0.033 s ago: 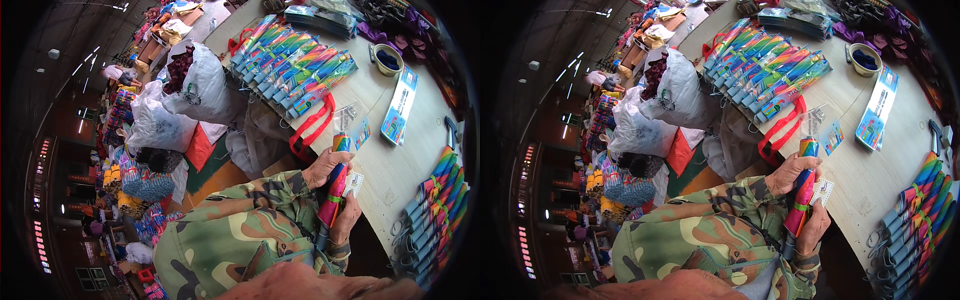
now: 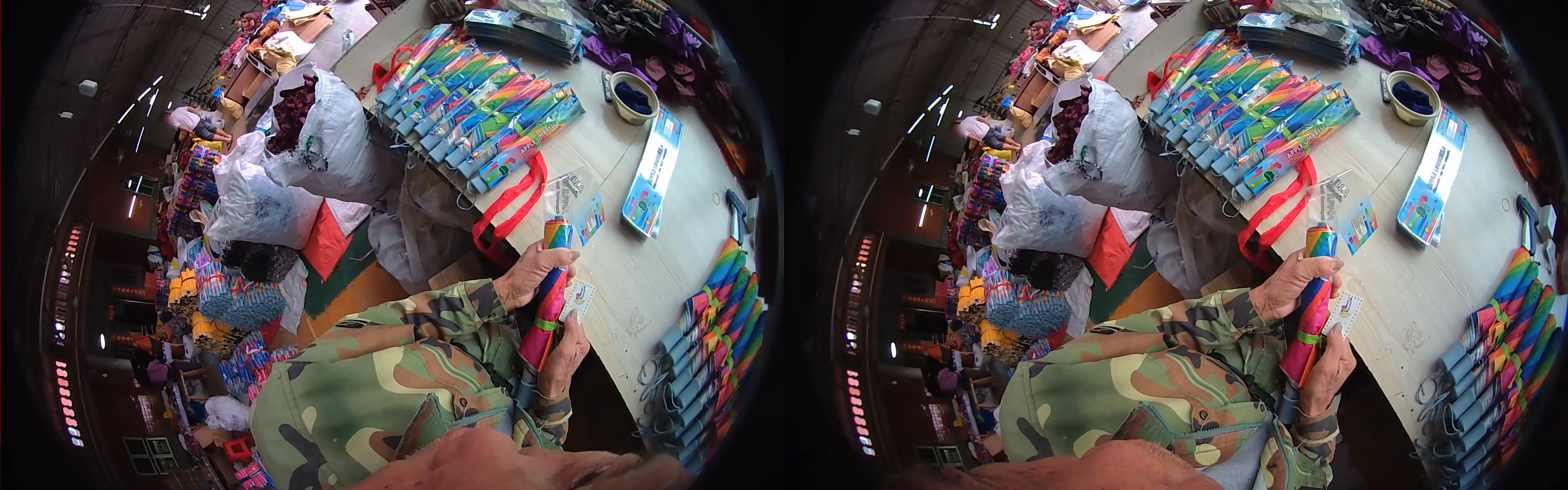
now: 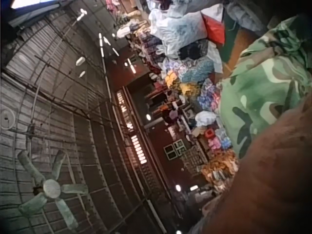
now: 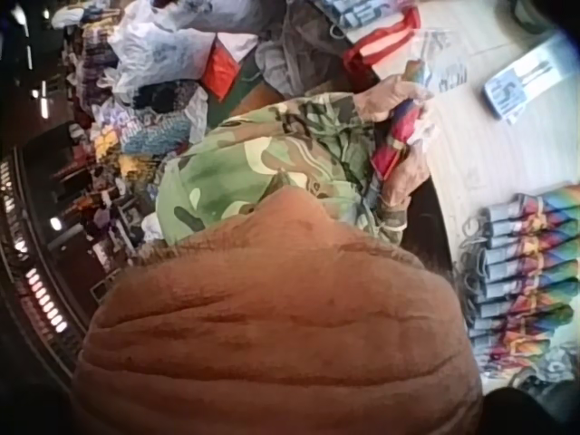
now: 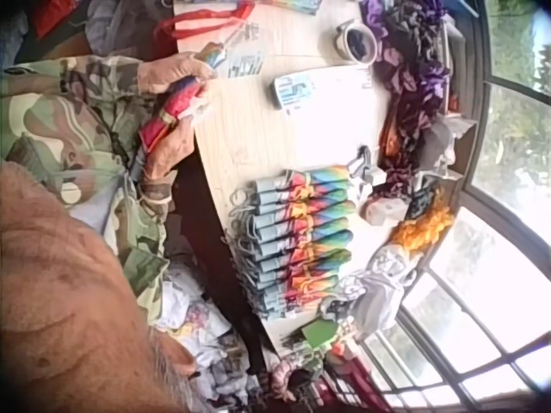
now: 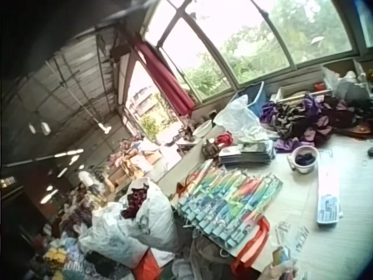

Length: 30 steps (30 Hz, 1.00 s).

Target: Placing small colorful umbrellas into plastic bags and attaching labels.

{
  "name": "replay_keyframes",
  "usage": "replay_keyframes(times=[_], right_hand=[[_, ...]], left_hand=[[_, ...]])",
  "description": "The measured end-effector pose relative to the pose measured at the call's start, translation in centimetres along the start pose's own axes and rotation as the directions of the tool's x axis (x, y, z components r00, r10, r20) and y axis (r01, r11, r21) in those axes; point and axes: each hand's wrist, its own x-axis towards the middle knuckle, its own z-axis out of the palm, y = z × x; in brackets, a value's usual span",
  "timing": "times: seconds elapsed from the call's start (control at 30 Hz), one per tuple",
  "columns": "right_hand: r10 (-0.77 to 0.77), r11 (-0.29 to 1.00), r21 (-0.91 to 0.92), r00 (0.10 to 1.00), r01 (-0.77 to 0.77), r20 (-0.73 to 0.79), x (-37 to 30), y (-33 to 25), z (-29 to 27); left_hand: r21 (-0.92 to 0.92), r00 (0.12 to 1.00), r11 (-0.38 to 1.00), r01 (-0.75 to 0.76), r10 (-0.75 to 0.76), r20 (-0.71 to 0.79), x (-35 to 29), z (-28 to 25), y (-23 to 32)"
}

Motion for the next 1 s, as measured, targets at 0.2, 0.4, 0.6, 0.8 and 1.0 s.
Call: replay_keyframes(times=[0.2, 0.4, 0.6, 0.8, 1.0], right_hand=[[-0.114, 0.992, -0.05, 0.993, 0.114, 0.0, 0.2, 0.3, 0.3], [-0.156, 0.975, -0.156, 0.987, 0.158, 0.029, 0.4, -0.4, 1.2], [-0.072, 0.994, -0.077, 0.991, 0.081, 0.113, 0.9, -0.1, 0.9], [-0.31, 0.923, -0.267, 0.947, 0.278, -0.087, 0.7, -0.2, 3.1], [-0.265, 0.778, -0.563, 0.958, 0.278, 0.107, 1.0, -0.3, 2.2]], left_hand=[[0.006, 0.999, 1.0, -0.03, 0.03, 0.014, -1.1, 1.1, -0.9], [0.112, 0.988, 0.981, -0.156, 0.156, 0.008, -1.9, 2.1, -0.8], [0.057, 0.998, 0.996, -0.062, 0.062, 0.008, -1.5, 0.7, -1.4], [0.071, 0.999, 0.997, -0.037, 0.036, 0.017, -1.9, 1.4, -0.8], [0.122, 0.992, 0.985, -0.122, 0.124, -0.013, -1.8, 0.7, -1.3]])
